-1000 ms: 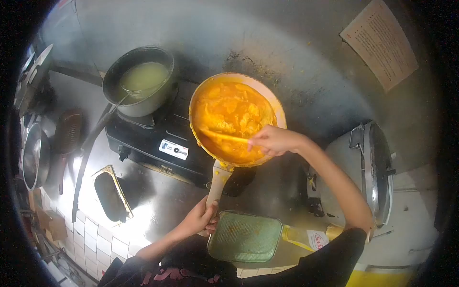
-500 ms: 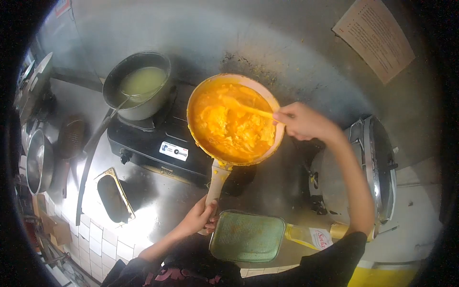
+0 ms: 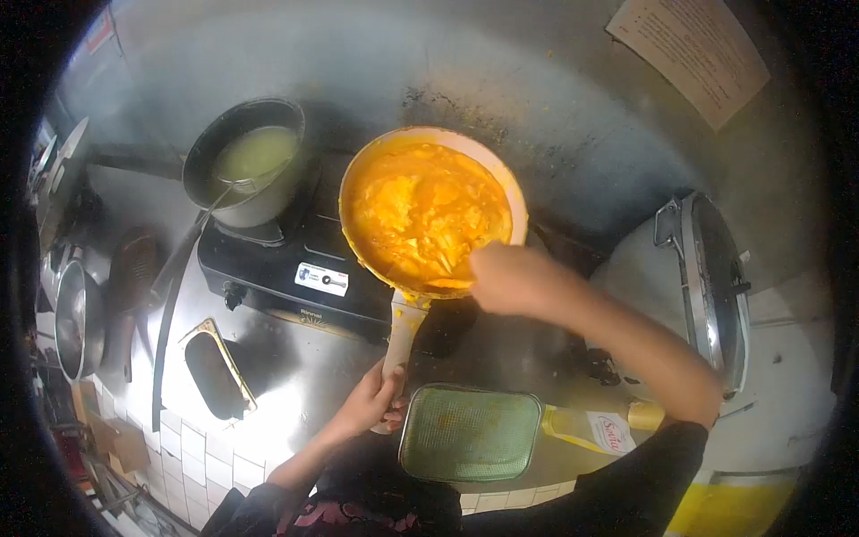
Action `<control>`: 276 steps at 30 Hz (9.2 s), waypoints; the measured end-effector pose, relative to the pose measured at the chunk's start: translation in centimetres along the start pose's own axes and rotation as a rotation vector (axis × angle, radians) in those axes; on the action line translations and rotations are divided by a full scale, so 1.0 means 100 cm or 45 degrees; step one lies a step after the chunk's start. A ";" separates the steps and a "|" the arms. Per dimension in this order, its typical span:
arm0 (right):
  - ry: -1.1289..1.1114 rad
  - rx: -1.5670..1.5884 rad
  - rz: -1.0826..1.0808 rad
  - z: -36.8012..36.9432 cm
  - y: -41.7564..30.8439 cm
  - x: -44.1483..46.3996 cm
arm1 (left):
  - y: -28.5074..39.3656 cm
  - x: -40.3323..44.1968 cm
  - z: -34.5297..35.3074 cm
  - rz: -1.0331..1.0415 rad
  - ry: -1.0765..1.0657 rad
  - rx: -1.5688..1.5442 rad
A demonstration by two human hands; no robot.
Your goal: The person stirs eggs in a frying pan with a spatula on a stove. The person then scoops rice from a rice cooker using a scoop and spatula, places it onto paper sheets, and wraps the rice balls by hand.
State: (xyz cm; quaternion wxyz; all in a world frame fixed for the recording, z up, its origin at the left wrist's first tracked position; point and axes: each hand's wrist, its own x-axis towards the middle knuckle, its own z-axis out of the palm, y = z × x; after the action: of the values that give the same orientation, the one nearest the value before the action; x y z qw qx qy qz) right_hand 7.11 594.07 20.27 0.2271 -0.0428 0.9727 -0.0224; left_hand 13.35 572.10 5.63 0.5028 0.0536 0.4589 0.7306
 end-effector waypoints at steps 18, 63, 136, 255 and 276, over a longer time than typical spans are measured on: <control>0.318 -0.049 0.182 -0.013 0.045 0.097 | -0.008 0.005 -0.004 -0.004 0.012 0.005; 0.763 -0.395 0.190 0.078 0.031 0.075 | -0.004 0.002 -0.004 -0.008 0.005 0.007; 0.809 0.634 0.025 0.060 0.081 0.054 | -0.008 0.004 -0.006 0.008 -0.029 -0.038; 0.496 -0.034 0.241 0.036 0.043 0.069 | -0.002 0.001 -0.001 0.005 -0.028 -0.028; 0.486 0.330 0.256 -0.006 0.073 0.087 | -0.005 0.001 -0.002 0.027 -0.044 -0.065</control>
State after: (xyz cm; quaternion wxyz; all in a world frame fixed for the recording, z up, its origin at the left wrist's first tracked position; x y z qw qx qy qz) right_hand -1.44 600.57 16.52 0.0439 0.0889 0.9863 -0.1318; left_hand 13.48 572.08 5.11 0.5042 0.0583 0.4305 0.7463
